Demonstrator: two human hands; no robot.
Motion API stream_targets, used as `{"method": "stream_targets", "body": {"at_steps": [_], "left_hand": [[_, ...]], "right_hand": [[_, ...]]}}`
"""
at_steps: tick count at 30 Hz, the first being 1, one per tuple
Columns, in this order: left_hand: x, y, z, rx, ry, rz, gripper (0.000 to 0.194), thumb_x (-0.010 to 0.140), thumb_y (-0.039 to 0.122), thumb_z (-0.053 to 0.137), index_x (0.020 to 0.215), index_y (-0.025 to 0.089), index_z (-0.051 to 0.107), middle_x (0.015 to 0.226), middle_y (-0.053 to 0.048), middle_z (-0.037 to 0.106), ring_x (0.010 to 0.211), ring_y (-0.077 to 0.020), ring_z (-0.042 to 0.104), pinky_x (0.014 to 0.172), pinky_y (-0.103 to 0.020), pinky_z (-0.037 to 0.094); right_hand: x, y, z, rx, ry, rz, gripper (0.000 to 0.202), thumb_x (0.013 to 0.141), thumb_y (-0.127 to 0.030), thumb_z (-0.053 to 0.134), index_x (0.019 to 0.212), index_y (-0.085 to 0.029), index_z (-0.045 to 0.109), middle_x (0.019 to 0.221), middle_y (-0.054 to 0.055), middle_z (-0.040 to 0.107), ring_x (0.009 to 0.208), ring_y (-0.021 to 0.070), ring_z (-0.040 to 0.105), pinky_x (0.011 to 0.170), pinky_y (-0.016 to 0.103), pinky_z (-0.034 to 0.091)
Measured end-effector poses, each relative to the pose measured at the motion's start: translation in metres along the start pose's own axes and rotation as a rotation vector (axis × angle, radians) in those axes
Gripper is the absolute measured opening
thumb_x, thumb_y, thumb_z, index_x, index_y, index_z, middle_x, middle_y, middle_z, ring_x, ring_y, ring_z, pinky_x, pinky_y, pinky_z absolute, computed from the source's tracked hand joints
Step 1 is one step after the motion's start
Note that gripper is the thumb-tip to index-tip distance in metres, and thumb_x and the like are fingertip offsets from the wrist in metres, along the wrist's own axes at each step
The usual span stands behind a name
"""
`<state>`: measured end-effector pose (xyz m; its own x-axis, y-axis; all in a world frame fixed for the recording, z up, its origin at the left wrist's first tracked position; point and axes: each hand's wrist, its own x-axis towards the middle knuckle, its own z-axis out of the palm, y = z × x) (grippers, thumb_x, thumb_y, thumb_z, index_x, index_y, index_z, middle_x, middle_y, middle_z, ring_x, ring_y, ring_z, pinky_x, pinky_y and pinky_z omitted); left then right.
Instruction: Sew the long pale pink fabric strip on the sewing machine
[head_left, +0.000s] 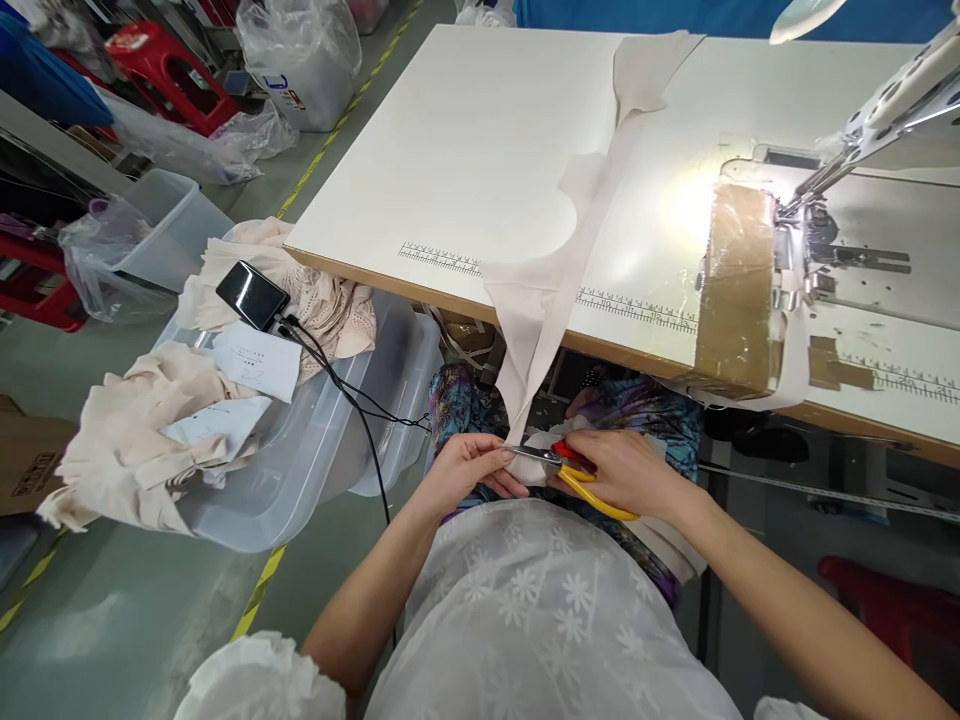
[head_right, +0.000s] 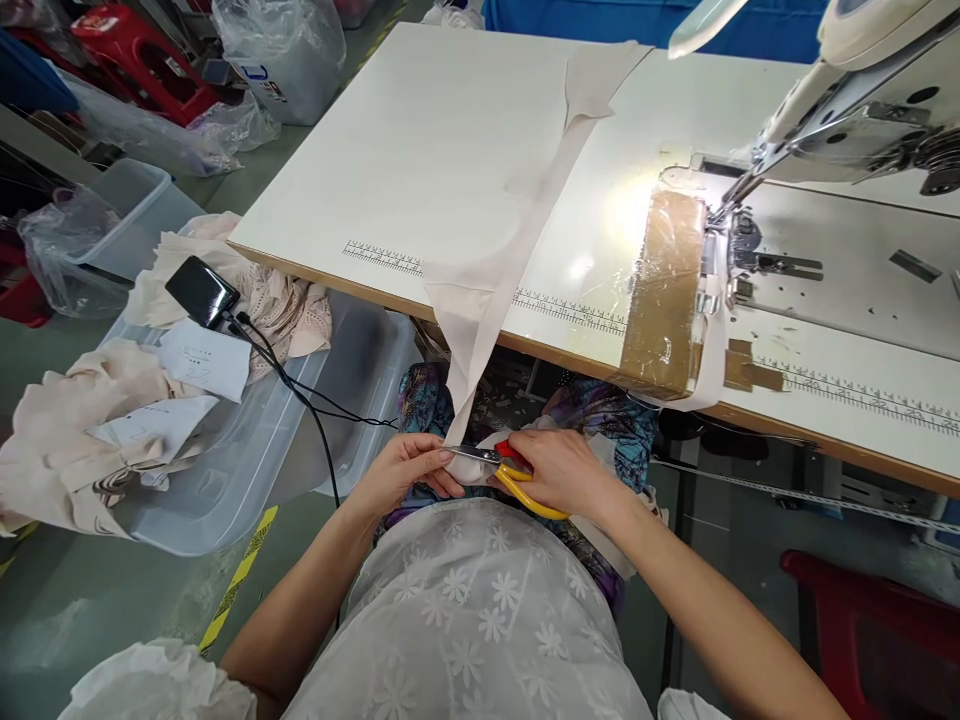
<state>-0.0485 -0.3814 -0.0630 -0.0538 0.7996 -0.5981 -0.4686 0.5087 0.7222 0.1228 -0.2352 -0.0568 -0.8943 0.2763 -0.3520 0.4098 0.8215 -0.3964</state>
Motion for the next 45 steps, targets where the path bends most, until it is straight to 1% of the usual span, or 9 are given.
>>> {"method": "stream_targets", "body": {"at_steps": [7,11,14,19,23,29,35,39,45], "left_hand": [[0.003,0.0,-0.004,0.205,-0.019,0.043,0.049,0.079,0.061,0.063,0.087,0.013,0.064,0.071,-0.009,0.073,0.067,-0.0197,0.072,0.061,-0.026,0.054],[0.012,0.014,-0.002,0.929,0.087,0.41,0.031,0.096,0.033,0.046,0.114,0.014,0.061,0.106,-0.013,0.071,0.086,-0.019,0.071,0.07,-0.028,0.055],[0.027,0.036,0.013,1.629,-0.002,0.706,0.031,0.095,0.012,0.039,0.117,0.012,0.061,0.128,-0.015,0.06,0.097,-0.0197,0.067,0.074,-0.029,0.054],[0.05,0.072,0.039,2.231,-0.155,0.612,0.026,0.089,0.002,0.045,0.097,0.007,0.069,0.106,-0.018,0.064,0.088,-0.024,0.066,0.066,-0.031,0.051],[0.053,0.073,0.016,1.996,-0.116,0.334,0.025,0.085,-0.002,0.047,0.084,0.007,0.07,0.099,-0.02,0.066,0.094,-0.0273,0.067,0.07,-0.032,0.051],[0.038,0.031,-0.026,1.623,-0.097,0.033,0.013,0.092,0.009,0.049,0.088,0.011,0.061,0.065,-0.007,0.067,0.065,-0.0207,0.071,0.056,-0.025,0.05],[0.027,0.016,0.006,0.362,-0.165,0.095,0.033,0.09,0.045,0.057,0.104,0.015,0.053,0.073,-0.005,0.071,0.072,-0.0202,0.074,0.054,-0.021,0.051],[0.024,0.021,0.02,0.201,-0.128,0.101,0.058,0.073,0.053,0.074,0.114,0.018,0.052,0.073,-0.002,0.071,0.067,-0.021,0.074,0.053,-0.022,0.052],[0.021,0.018,0.022,0.231,-0.073,0.102,0.048,0.073,0.059,0.07,0.092,0.018,0.056,0.057,0.001,0.064,0.057,-0.0199,0.071,0.047,-0.021,0.049]], "right_hand": [[0.0,0.006,0.01,0.045,0.049,0.003,0.033,0.086,-0.042,0.055,0.061,-0.022,0.044,0.059,0.002,0.058,0.053,0.0154,0.052,0.05,0.026,0.022],[-0.021,0.009,0.018,0.198,0.187,0.011,0.041,0.086,-0.05,0.05,0.059,-0.025,0.032,0.053,-0.002,0.048,0.048,0.013,0.044,0.048,0.025,0.026],[-0.039,0.008,0.025,0.347,0.277,0.029,0.042,0.087,-0.049,0.048,0.06,-0.026,0.027,0.05,-0.005,0.039,0.045,0.0116,0.037,0.045,0.024,0.026],[-0.056,0.004,0.028,0.431,0.347,0.07,0.043,0.086,-0.05,0.05,0.06,-0.026,0.028,0.051,-0.006,0.036,0.045,0.0112,0.035,0.044,0.024,0.028],[-0.066,0.007,0.027,0.481,0.395,0.146,0.045,0.086,-0.053,0.052,0.058,-0.025,0.029,0.052,-0.005,0.037,0.047,0.0117,0.035,0.045,0.025,0.03],[-0.074,0.019,0.033,0.709,0.279,0.278,0.047,0.083,-0.062,0.052,0.058,-0.025,0.037,0.053,-0.004,0.039,0.048,0.0125,0.039,0.046,0.025,0.033],[-0.063,0.015,0.022,0.819,0.107,0.195,0.047,0.084,-0.065,0.05,0.065,-0.024,0.039,0.06,-0.004,0.042,0.055,0.0125,0.04,0.049,0.026,0.036],[-0.057,0.01,0.007,0.731,0.092,0.16,0.049,0.085,-0.067,0.048,0.066,-0.023,0.04,0.06,-0.004,0.042,0.056,0.0124,0.038,0.051,0.026,0.035],[-0.051,0.011,0.003,0.604,0.053,0.152,0.046,0.087,-0.064,0.043,0.067,-0.023,0.043,0.062,-0.002,0.046,0.057,0.0137,0.042,0.051,0.026,0.036]]}}
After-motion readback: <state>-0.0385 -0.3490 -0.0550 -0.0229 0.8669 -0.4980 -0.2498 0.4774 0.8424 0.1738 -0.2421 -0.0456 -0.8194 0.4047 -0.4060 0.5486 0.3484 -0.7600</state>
